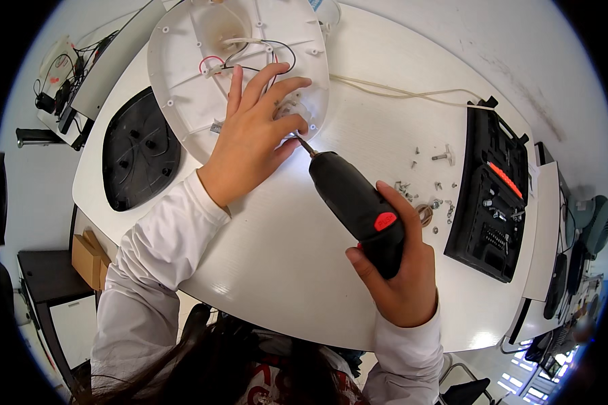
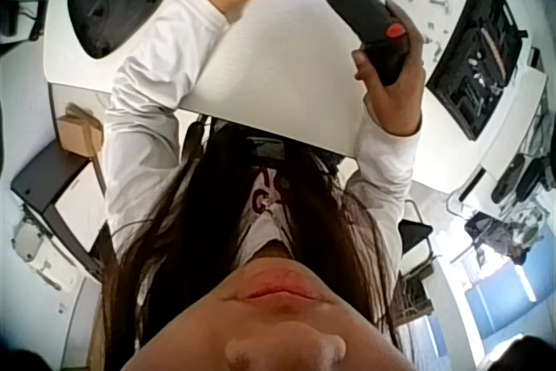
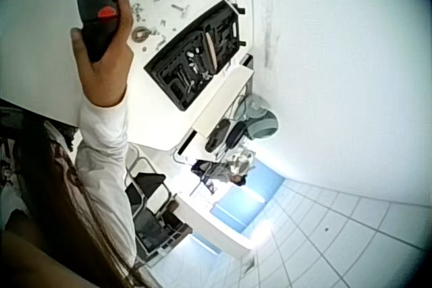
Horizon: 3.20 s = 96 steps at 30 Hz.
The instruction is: The person uses a cordless screwdriver to remove and tighten screws on the back of a white plastic device with exposed wiring. They repeatedly adjust the screwdriver bit and reposition the device on the table while working on the internal components.
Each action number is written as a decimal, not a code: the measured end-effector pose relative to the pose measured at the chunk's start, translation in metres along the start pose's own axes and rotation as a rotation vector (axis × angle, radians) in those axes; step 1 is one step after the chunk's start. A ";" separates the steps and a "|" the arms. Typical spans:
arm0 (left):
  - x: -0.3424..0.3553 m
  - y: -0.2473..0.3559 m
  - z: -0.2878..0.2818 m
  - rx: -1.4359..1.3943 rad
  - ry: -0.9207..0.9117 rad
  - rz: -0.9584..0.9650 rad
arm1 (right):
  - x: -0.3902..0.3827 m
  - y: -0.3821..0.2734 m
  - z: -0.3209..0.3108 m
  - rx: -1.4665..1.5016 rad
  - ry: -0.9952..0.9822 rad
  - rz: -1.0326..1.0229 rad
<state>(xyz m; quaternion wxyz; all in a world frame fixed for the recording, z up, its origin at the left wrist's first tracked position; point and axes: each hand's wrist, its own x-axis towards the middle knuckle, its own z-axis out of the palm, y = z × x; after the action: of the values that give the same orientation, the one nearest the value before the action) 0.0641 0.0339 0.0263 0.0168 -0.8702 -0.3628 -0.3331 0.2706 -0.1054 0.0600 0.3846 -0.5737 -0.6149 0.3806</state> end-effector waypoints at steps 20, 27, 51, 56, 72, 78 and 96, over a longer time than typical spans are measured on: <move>0.000 -0.002 0.004 -0.008 0.040 0.001 | -0.002 -0.001 -0.003 0.019 0.003 0.005; -0.001 -0.001 0.001 -0.037 0.020 -0.005 | -0.005 -0.010 -0.011 0.225 0.026 0.087; 0.002 0.040 -0.012 0.027 0.164 0.113 | -0.021 0.007 -0.063 0.714 0.146 0.137; 0.000 0.042 -0.011 0.072 0.189 0.162 | -0.023 0.007 -0.068 0.668 0.128 0.094; -0.018 0.064 0.040 -0.300 -0.023 0.070 | -0.045 0.043 -0.098 1.133 0.327 0.196; -0.025 0.062 0.054 -0.393 -0.162 0.044 | -0.043 0.049 -0.095 0.991 0.303 0.197; 0.014 0.078 0.084 -0.408 -0.205 -0.042 | -0.032 0.052 -0.085 0.986 0.348 0.267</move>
<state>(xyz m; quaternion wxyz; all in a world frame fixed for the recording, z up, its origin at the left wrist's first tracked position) 0.1692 0.0081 -0.0138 -0.2033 -0.8770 -0.3059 -0.3097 0.3712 -0.1322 0.0474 0.6528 -0.4527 -0.2123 0.5691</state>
